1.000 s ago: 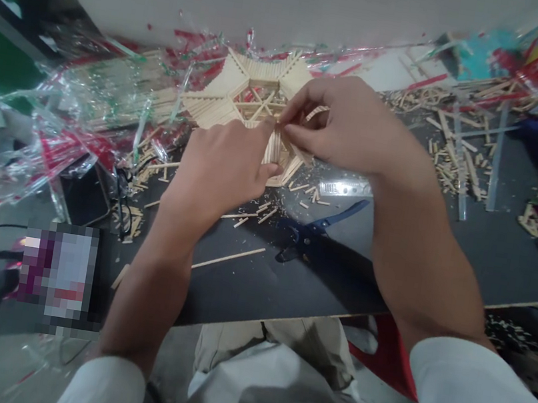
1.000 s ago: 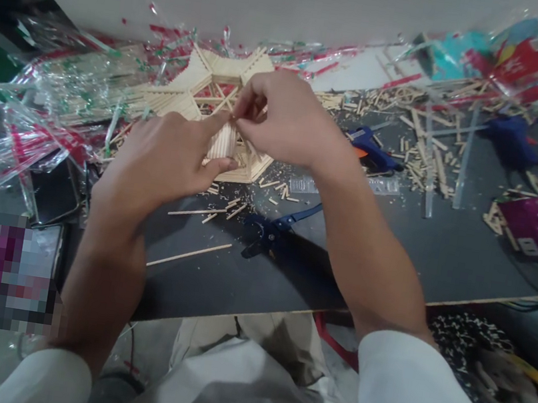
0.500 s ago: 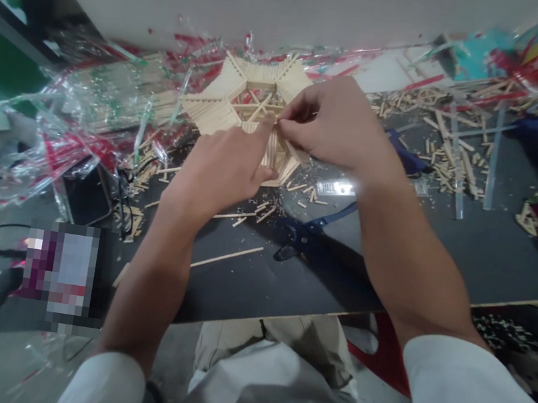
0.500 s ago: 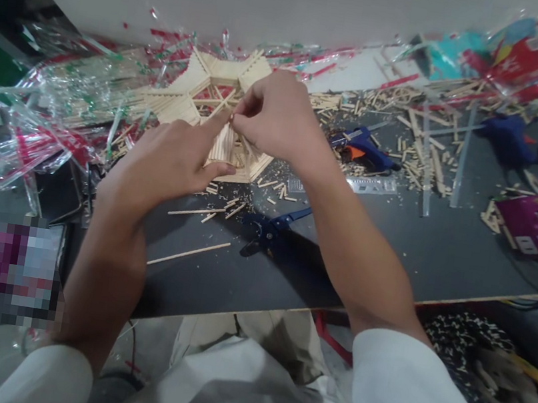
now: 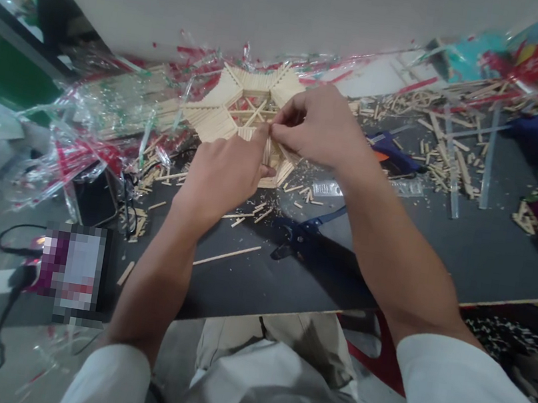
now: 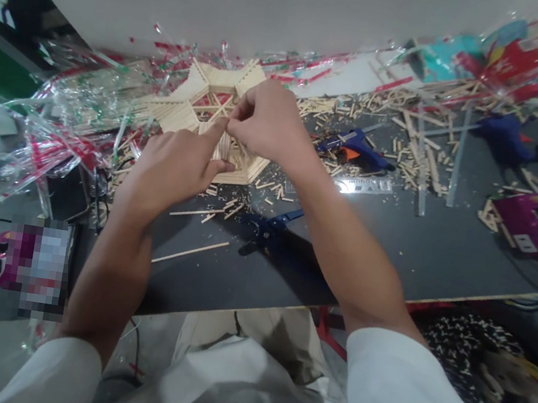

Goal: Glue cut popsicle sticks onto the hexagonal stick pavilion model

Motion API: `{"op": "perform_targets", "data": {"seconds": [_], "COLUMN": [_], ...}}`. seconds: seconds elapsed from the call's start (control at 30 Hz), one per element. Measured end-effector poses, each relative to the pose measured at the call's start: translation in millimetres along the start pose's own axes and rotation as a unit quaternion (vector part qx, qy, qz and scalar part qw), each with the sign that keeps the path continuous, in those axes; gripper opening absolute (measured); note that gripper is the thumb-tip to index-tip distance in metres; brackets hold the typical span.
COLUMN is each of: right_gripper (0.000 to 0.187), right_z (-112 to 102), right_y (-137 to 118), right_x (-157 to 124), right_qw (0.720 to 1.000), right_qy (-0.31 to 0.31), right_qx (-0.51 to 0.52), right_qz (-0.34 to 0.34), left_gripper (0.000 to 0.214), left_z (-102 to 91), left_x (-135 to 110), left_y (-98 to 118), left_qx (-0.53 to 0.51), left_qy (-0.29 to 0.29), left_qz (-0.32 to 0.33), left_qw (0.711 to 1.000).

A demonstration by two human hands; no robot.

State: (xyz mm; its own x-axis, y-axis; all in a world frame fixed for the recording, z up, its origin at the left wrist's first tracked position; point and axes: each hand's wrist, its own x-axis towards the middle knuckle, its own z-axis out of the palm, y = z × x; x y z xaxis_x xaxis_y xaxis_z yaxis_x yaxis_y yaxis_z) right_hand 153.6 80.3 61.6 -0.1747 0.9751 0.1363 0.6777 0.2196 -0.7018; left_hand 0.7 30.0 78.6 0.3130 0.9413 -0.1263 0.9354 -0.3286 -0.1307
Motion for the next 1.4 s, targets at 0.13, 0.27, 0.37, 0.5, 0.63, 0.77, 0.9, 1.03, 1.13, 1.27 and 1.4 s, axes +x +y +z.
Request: {"op": "perform_targets", "data": {"seconds": [0.13,0.27,0.37,0.5,0.63,0.77,0.9,1.03,1.13,1.27,1.4], "right_gripper": [0.009,0.010,0.009,0.009,0.011,0.015,0.019,0.019,0.015,0.010,0.007], "right_z": [1.9,2.8,2.0,0.7,-0.6,-3.1,-3.0,-1.2,-0.7,0.2,1.0], "right_y": [4.4,8.5,8.7,4.0,0.5,6.5,13.4,10.8,6.9,5.9,5.3], "right_x": [2.0,3.6,3.6,2.2,0.2,-0.1,1.0,0.4,-0.4,0.8,1.3], "right_qw": [1.000,1.000,1.000,1.000,1.000,0.996,0.980,0.985,0.992,0.998,0.999], "right_qy": [0.000,0.006,-0.002,-0.013,-0.007,-0.035,-0.043,-0.029,-0.021,-0.009,-0.004], "right_qx": [0.007,-0.002,0.001,0.001,0.010,0.086,0.190,0.164,0.120,0.067,0.050], "right_qz": [-0.009,-0.023,-0.027,-0.015,0.004,0.017,0.029,0.036,0.035,0.019,0.012], "left_gripper": [0.073,0.070,0.068,0.068,0.068,0.069,0.070,0.071,0.071,0.069,0.067], "left_z": [-1.6,-0.1,1.9,3.3,4.4,6.3,7.3,6.7,5.3,3.2,4.4], "left_x": [-0.9,-1.7,-1.5,-0.5,0.2,0.6,1.5,1.4,0.2,-1.9,-2.0], "left_y": [3.2,4.4,2.7,-1.4,-4.6,-7.8,-12.7,-15.5,-13.7,-8.2,-6.1], "left_qx": [-0.031,-0.069,-0.100,-0.124,-0.141,-0.141,-0.140,-0.142,-0.137,-0.133,-0.157], "left_qy": [-0.001,0.008,0.010,0.014,0.020,0.033,0.025,0.019,0.019,0.014,0.022], "left_qz": [-0.013,-0.024,-0.028,-0.021,-0.006,0.011,0.028,0.031,0.026,0.001,-0.015], "left_qw": [0.999,0.997,0.995,0.992,0.990,0.989,0.990,0.989,0.990,0.991,0.987]}}
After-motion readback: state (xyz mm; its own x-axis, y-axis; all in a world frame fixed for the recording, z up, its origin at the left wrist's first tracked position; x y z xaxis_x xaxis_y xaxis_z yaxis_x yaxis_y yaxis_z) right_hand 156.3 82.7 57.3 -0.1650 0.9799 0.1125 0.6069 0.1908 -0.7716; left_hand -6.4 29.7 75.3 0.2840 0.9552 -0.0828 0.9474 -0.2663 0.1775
